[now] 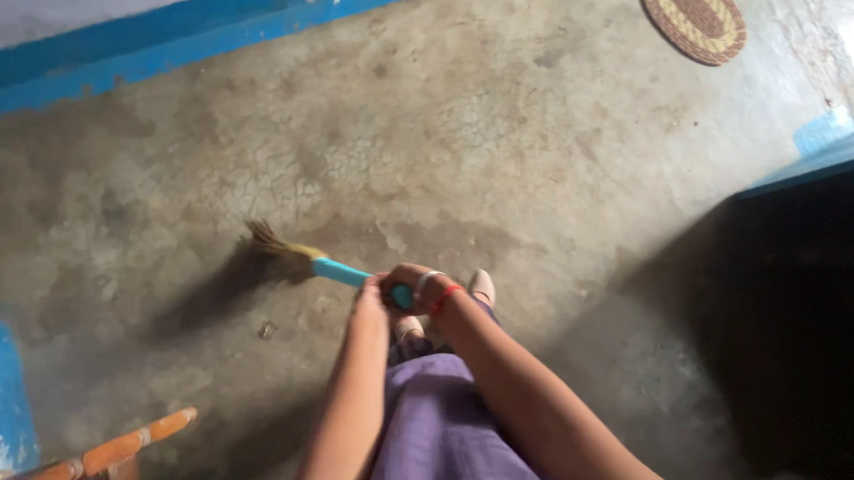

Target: The person sweeps the concrete floor of a room with a handheld broom, moving dirt and debris along the base of a wall and across the open floor area.

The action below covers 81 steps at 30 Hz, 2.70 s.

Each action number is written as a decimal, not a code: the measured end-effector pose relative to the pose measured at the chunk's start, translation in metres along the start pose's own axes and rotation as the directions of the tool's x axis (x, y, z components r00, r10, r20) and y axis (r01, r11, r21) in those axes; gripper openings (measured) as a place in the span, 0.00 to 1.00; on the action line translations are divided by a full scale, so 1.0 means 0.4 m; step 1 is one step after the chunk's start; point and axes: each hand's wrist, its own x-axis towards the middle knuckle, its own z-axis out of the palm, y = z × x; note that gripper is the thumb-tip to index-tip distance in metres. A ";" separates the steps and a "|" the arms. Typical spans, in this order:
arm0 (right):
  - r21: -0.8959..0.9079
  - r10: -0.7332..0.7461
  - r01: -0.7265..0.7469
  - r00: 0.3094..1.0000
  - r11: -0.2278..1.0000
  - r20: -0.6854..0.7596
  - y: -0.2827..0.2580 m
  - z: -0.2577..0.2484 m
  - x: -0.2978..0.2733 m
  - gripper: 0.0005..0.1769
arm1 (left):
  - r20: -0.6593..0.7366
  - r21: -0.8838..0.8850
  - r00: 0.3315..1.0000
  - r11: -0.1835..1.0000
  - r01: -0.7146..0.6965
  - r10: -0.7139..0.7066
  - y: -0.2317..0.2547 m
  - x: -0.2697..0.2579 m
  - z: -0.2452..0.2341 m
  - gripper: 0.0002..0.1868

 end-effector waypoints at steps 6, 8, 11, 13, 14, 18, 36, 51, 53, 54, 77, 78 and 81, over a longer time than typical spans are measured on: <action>0.243 -0.120 0.194 0.950 0.951 -0.288 0.050 -0.108 -0.071 0.07 | 0.028 0.204 0.999 0.979 0.020 -0.026 -0.040 -0.008 0.070 0.12; 0.177 -0.166 0.220 0.947 0.959 -0.277 0.028 -0.109 -0.079 0.07 | 0.005 0.364 0.999 0.931 0.031 -0.035 -0.024 0.000 0.106 0.13; 0.146 -0.192 0.237 0.944 0.960 -0.269 -0.026 -0.086 -0.074 0.05 | 0.056 0.479 0.997 0.874 -0.078 0.058 0.011 0.029 0.115 0.13; 0.168 -0.175 0.224 0.948 0.960 -0.265 -0.092 -0.046 -0.053 0.05 | 0.121 0.502 0.979 0.841 -0.203 0.164 0.070 0.046 0.126 0.15; 0.173 -0.242 0.270 0.956 0.947 -0.168 -0.127 -0.023 -0.037 0.08 | 0.140 0.485 0.972 0.843 -0.232 0.187 0.112 0.054 0.131 0.15; 0.045 -0.255 0.261 0.961 0.964 -0.110 -0.294 0.073 0.032 0.06 | 0.261 0.300 0.900 0.858 -0.418 0.348 0.269 0.069 0.126 0.15; 0.178 0.068 -0.076 0.996 0.981 0.050 -0.670 0.249 0.200 0.06 | 0.119 -0.371 0.800 0.774 -0.513 0.588 0.595 0.066 0.271 0.16; 0.336 -0.274 0.261 0.962 0.905 -0.011 -0.825 0.491 0.226 0.04 | 0.340 -0.184 0.779 0.850 -0.493 0.526 0.932 0.130 0.288 0.08; 0.291 -0.274 0.250 0.961 0.924 0.043 -0.832 0.570 0.284 0.04 | 0.352 -0.219 0.715 0.796 -0.564 0.604 1.013 0.113 0.234 0.07; 0.247 -0.274 0.246 0.958 0.937 0.088 -0.834 0.601 0.314 0.04 | 0.364 -0.254 0.647 0.739 -0.624 0.670 1.046 0.109 0.209 0.07; 0.552 -0.326 0.437 0.899 0.710 -0.293 -0.778 0.657 0.484 0.05 | 0.338 0.466 0.919 0.812 -0.352 0.204 1.234 0.075 0.226 0.14; 0.550 -0.388 0.525 0.851 0.649 -0.355 -0.777 0.648 0.474 0.05 | 0.350 0.541 0.914 0.752 -0.376 0.205 1.221 0.071 0.254 0.16; 0.522 -0.452 0.614 0.789 0.591 -0.416 -0.791 0.624 0.427 0.07 | 0.410 0.618 0.888 0.652 -0.439 0.209 1.188 0.067 0.307 0.25</action>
